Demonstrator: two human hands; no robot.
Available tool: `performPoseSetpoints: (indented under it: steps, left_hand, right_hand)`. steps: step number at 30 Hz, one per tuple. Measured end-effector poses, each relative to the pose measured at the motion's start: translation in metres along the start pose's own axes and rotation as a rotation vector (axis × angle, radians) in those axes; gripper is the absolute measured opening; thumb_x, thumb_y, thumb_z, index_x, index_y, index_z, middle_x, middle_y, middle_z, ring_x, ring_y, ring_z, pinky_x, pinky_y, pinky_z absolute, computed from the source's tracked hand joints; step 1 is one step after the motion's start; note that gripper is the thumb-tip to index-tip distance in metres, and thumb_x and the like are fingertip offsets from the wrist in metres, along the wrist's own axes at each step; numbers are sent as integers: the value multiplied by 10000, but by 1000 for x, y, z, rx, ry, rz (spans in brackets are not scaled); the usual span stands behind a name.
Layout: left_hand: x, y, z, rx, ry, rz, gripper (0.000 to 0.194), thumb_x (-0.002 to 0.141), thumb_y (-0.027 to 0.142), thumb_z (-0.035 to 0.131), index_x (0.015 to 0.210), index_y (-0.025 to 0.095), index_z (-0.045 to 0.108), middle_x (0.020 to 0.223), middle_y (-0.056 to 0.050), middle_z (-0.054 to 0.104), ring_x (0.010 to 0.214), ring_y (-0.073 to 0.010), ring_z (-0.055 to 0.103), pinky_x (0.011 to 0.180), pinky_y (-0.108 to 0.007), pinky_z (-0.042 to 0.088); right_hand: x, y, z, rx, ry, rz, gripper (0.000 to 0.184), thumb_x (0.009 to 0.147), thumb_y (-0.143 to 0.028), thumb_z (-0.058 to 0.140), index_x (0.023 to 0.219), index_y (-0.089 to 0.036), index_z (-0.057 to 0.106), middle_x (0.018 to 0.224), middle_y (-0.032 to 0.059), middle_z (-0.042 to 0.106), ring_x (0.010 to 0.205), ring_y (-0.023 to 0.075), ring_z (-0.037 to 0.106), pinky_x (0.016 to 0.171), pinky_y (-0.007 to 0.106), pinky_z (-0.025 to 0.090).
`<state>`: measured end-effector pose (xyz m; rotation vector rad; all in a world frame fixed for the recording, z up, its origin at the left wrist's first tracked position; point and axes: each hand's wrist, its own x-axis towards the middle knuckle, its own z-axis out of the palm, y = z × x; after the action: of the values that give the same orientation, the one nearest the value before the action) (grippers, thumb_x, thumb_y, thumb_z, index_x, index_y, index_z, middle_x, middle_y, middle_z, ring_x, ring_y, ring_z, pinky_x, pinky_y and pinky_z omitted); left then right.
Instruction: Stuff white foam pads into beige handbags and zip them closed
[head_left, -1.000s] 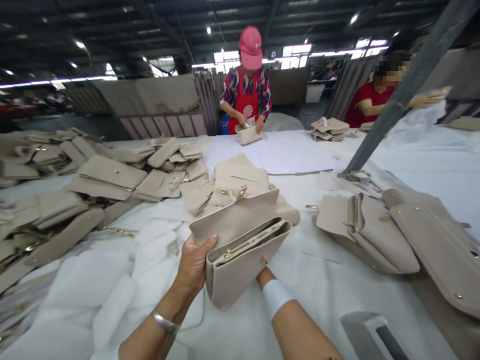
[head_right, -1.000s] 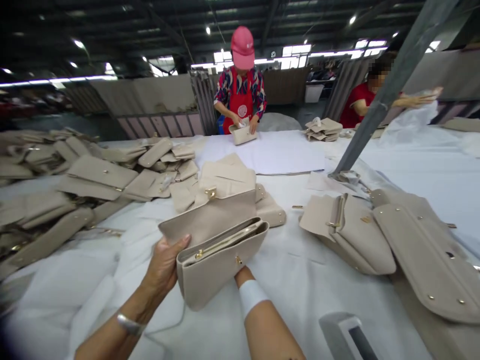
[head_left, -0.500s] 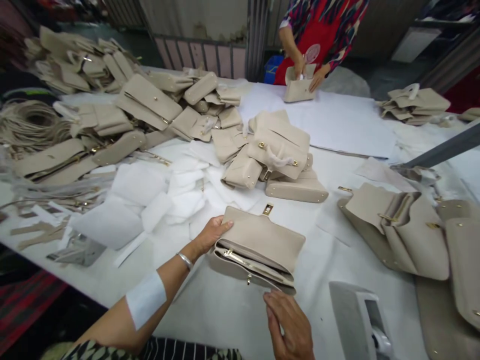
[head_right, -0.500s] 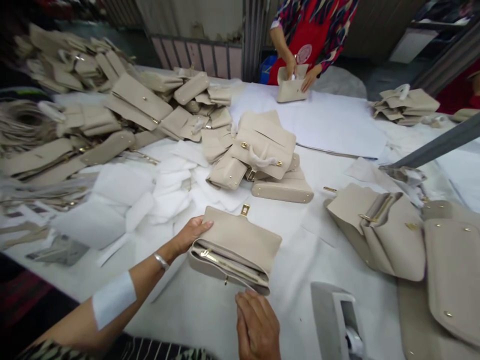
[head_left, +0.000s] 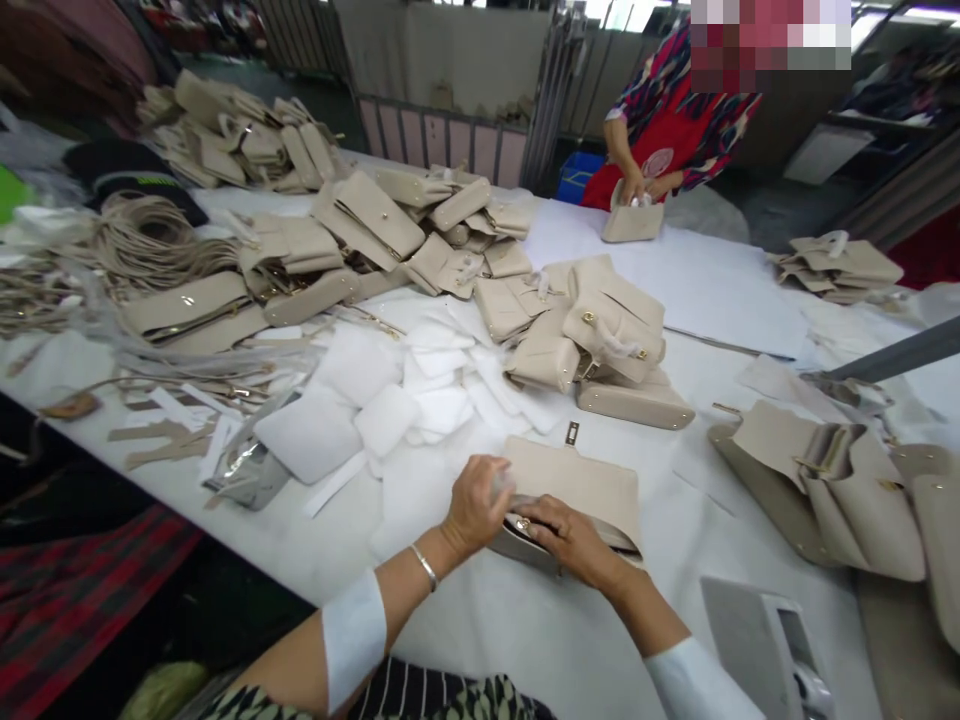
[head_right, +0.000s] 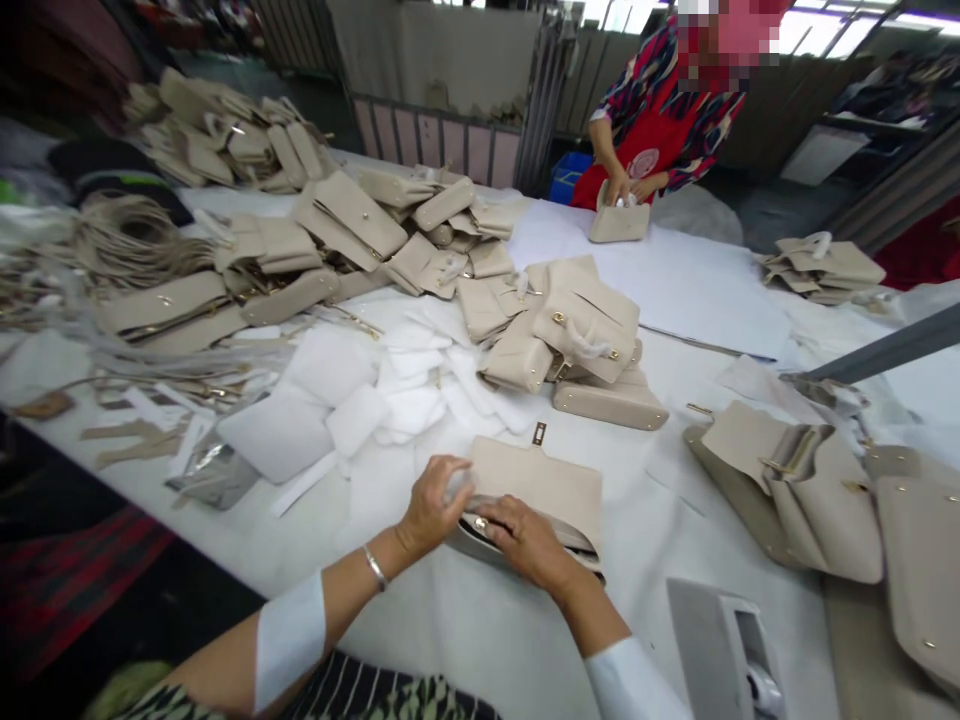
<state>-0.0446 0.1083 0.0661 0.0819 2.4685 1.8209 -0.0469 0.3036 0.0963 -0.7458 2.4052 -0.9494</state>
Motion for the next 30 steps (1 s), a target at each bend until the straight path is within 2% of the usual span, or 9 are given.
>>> performPoseSetpoints:
  steps: [3, 5, 10, 14, 18, 23, 26, 28, 30]
  left_hand:
    - [-27, 3, -7, 266, -215, 368, 369, 783, 352, 622, 1122, 215, 571, 1200, -83, 571, 1186, -268, 431, 1070, -470, 296]
    - [-33, 1, -7, 463, -253, 498, 346, 820, 319, 582, 1145, 207, 541, 1270, -87, 521, 1226, -272, 385, 1075, -483, 286]
    - [-17, 0, -2, 581, -297, 520, 185, 825, 203, 552, 1008, 179, 541, 1074, -65, 576, 1078, -228, 455, 1064, -428, 311]
    - [-4, 3, -10, 560, -343, 541, 119, 808, 184, 569, 924, 182, 540, 956, -51, 566, 1002, -223, 455, 966, -385, 395]
    - [3, 2, -19, 553, -373, 552, 61, 825, 200, 553, 879, 179, 534, 925, -61, 558, 973, -229, 454, 856, -366, 443]
    - [2, 4, -16, 530, -405, 573, 91, 830, 222, 556, 908, 175, 557, 1004, -73, 590, 1042, -239, 461, 938, -389, 424]
    - [-8, -4, -22, 481, -346, 585, 241, 854, 238, 517, 1086, 177, 542, 1265, -104, 510, 1194, -238, 416, 1030, -405, 375]
    - [-20, -18, -37, 467, -201, 558, 395, 864, 261, 498, 1246, 169, 456, 1374, -137, 417, 1278, -249, 364, 1055, -430, 352]
    - [-35, -36, -58, 552, -35, 439, 519, 851, 288, 525, 1331, 157, 377, 1376, -162, 412, 1308, -283, 336, 1063, -468, 328]
  right_hand:
    - [6, -7, -11, -177, -9, 19, 286, 953, -335, 383, 1037, -200, 620, 937, 50, 614, 871, 175, 570, 792, 298, 458]
    - [11, -16, -19, -347, -22, 31, 269, 956, -303, 377, 955, -172, 612, 905, 52, 607, 815, 162, 567, 737, 266, 451]
    - [16, -43, -24, -667, -37, -18, 217, 921, -192, 427, 866, -149, 633, 844, 87, 591, 795, 189, 522, 716, 294, 383]
    - [5, -46, -31, -822, -113, -119, 197, 885, -112, 446, 838, -141, 636, 850, 99, 599, 800, 194, 497, 722, 316, 350]
    - [-34, -22, -56, -984, -149, -230, 281, 909, -90, 379, 809, -136, 638, 803, 97, 598, 755, 186, 486, 745, 341, 343]
    - [-92, 20, -84, -971, -131, -96, 329, 886, -58, 361, 988, -167, 654, 905, 102, 638, 818, 190, 542, 893, 380, 327]
    - [-104, 28, -76, -1093, -33, 77, 429, 822, 2, 359, 1148, -143, 596, 866, 106, 655, 768, 214, 584, 796, 389, 370]
    - [-103, 19, -60, -1132, 48, 205, 377, 807, -21, 389, 1087, -127, 619, 781, 105, 657, 689, 236, 598, 687, 387, 385]
    - [-97, 2, -39, -1080, 120, 251, 259, 843, -131, 444, 1011, -139, 640, 775, 109, 670, 664, 248, 608, 640, 386, 395]
